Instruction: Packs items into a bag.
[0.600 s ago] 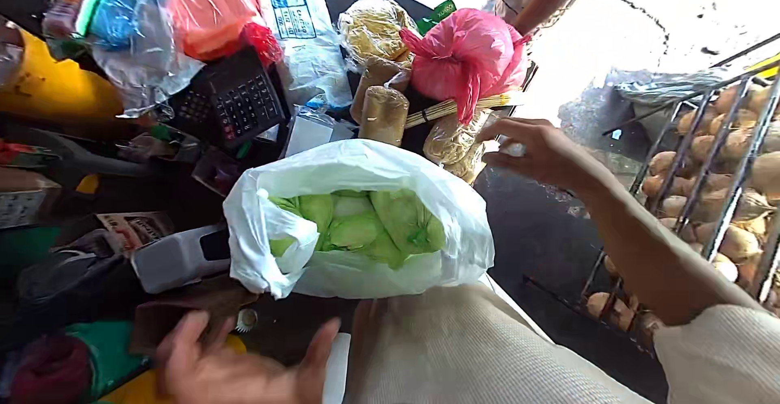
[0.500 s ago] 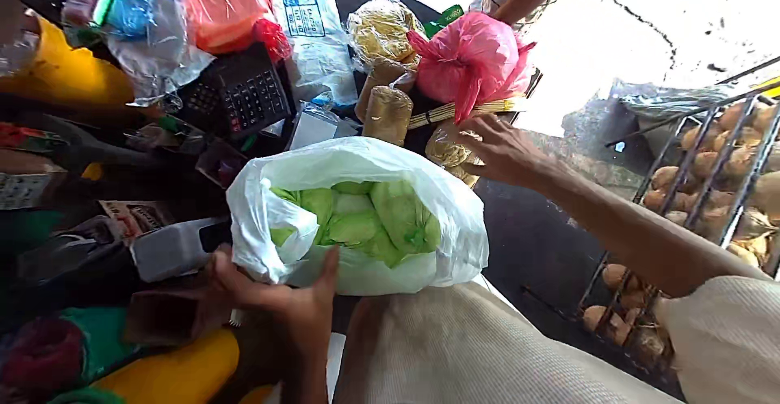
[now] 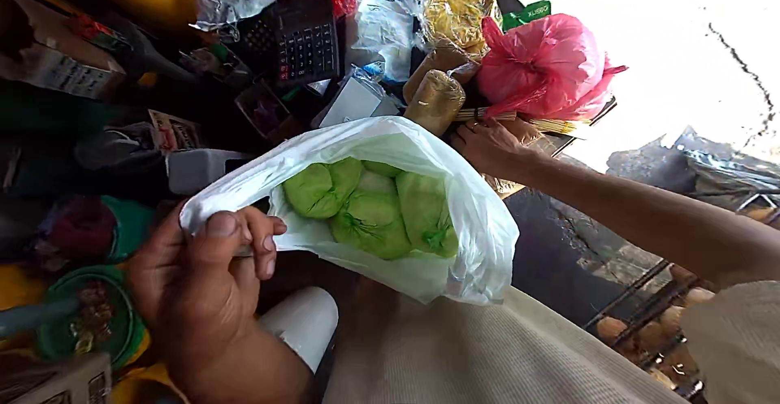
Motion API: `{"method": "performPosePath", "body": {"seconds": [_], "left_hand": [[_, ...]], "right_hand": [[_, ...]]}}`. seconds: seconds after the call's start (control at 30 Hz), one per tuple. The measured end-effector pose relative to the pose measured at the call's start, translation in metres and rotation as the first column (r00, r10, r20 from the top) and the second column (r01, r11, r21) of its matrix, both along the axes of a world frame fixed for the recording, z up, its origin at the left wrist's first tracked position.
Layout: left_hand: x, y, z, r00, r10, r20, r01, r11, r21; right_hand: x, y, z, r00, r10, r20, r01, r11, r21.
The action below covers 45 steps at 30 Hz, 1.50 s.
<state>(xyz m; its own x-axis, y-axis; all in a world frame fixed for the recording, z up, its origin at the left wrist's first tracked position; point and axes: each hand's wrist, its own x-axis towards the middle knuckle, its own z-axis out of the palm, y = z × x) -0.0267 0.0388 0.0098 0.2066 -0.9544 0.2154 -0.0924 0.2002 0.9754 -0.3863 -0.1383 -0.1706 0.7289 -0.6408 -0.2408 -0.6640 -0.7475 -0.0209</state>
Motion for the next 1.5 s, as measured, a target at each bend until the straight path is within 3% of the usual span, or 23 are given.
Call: {"method": "performPosePath", "body": {"seconds": [0.13,0.23,0.3,0.37,0.43,0.5,0.6,0.7,0.77,0.87,0.9,0.97,1.0,1.07,1.13,1.17,1.23,1.33,1.5], "left_hand": [[0.001,-0.003,-0.003,1.0,0.003,-0.015,-0.004,0.999,-0.033],[0.015,0.002,-0.01,0.998,-0.058,-0.005,0.058,0.998,0.003],[0.02,-0.003,-0.017,0.992,-0.117,-0.047,0.117,0.993,-0.003],[0.02,-0.01,-0.021,0.984,-0.149,-0.094,0.148,0.989,-0.019],[0.018,-0.017,-0.019,0.979,-0.166,-0.118,0.164,0.986,-0.03],[0.018,-0.022,-0.017,0.971,-0.196,-0.139,0.193,0.981,-0.034],[0.021,-0.028,-0.018,0.957,-0.251,-0.146,0.247,0.968,-0.045],[0.024,-0.033,-0.019,0.933,-0.321,-0.165,0.315,0.947,-0.062],[0.028,-0.029,-0.018,0.916,-0.369,-0.16,0.361,0.93,-0.075],[0.045,-0.014,-0.017,0.876,-0.469,-0.112,0.464,0.883,-0.073],[0.051,-0.009,-0.018,0.853,-0.514,-0.084,0.511,0.857,-0.058],[0.061,-0.005,-0.02,0.798,-0.599,-0.065,0.599,0.801,-0.025],[0.063,-0.007,-0.02,0.777,-0.623,-0.092,0.623,0.781,-0.028],[0.061,-0.01,-0.022,0.766,-0.619,-0.176,0.621,0.782,-0.049],[0.06,-0.012,-0.021,0.764,-0.616,-0.191,0.619,0.784,-0.053],[0.061,-0.012,-0.019,0.78,-0.598,-0.185,0.603,0.797,-0.034],[0.067,-0.015,-0.013,0.836,-0.512,-0.198,0.522,0.853,-0.002],[0.076,-0.017,-0.014,0.809,-0.516,-0.283,0.534,0.845,-0.013],[0.102,-0.015,-0.021,0.707,-0.617,-0.344,0.645,0.763,-0.044]], "right_hand": [[0.005,-0.01,0.006,0.991,0.046,0.123,-0.052,0.998,0.041],[0.005,-0.014,0.032,0.898,0.026,0.44,-0.066,0.995,0.075],[-0.003,-0.022,0.047,0.708,-0.098,0.7,0.003,0.991,0.135],[-0.017,-0.024,0.057,0.41,-0.323,0.853,0.103,0.946,0.308],[-0.025,-0.022,0.071,0.041,-0.481,0.876,0.141,0.871,0.471],[-0.029,-0.024,0.11,-0.262,-0.589,0.765,0.091,0.774,0.627],[-0.034,-0.034,0.192,-0.502,-0.533,0.681,-0.014,0.792,0.61],[-0.016,-0.027,0.217,-0.686,-0.465,0.56,-0.28,0.879,0.386],[0.006,-0.018,0.213,-0.656,-0.405,0.637,-0.218,0.91,0.354],[0.025,0.015,0.231,-0.485,-0.366,0.795,-0.005,0.91,0.416],[0.025,0.027,0.234,-0.36,-0.348,0.865,0.077,0.913,0.4],[0.035,0.059,0.229,0.052,-0.28,0.959,0.242,0.935,0.26],[0.053,0.07,0.23,0.19,-0.217,0.958,0.214,0.961,0.176],[0.112,0.066,0.25,0.253,-0.08,0.964,-0.146,0.982,0.12],[0.167,0.055,0.257,0.489,0.03,0.872,-0.421,0.884,0.206],[0.189,0.055,0.248,0.611,0.041,0.79,-0.432,0.854,0.29],[0.222,0.055,0.216,0.81,-0.059,0.583,-0.284,0.831,0.478],[0.238,0.07,0.159,0.866,-0.254,0.43,-0.045,0.818,0.573],[0.201,0.157,0.129,0.809,-0.442,0.387,0.327,0.886,0.328]]}}
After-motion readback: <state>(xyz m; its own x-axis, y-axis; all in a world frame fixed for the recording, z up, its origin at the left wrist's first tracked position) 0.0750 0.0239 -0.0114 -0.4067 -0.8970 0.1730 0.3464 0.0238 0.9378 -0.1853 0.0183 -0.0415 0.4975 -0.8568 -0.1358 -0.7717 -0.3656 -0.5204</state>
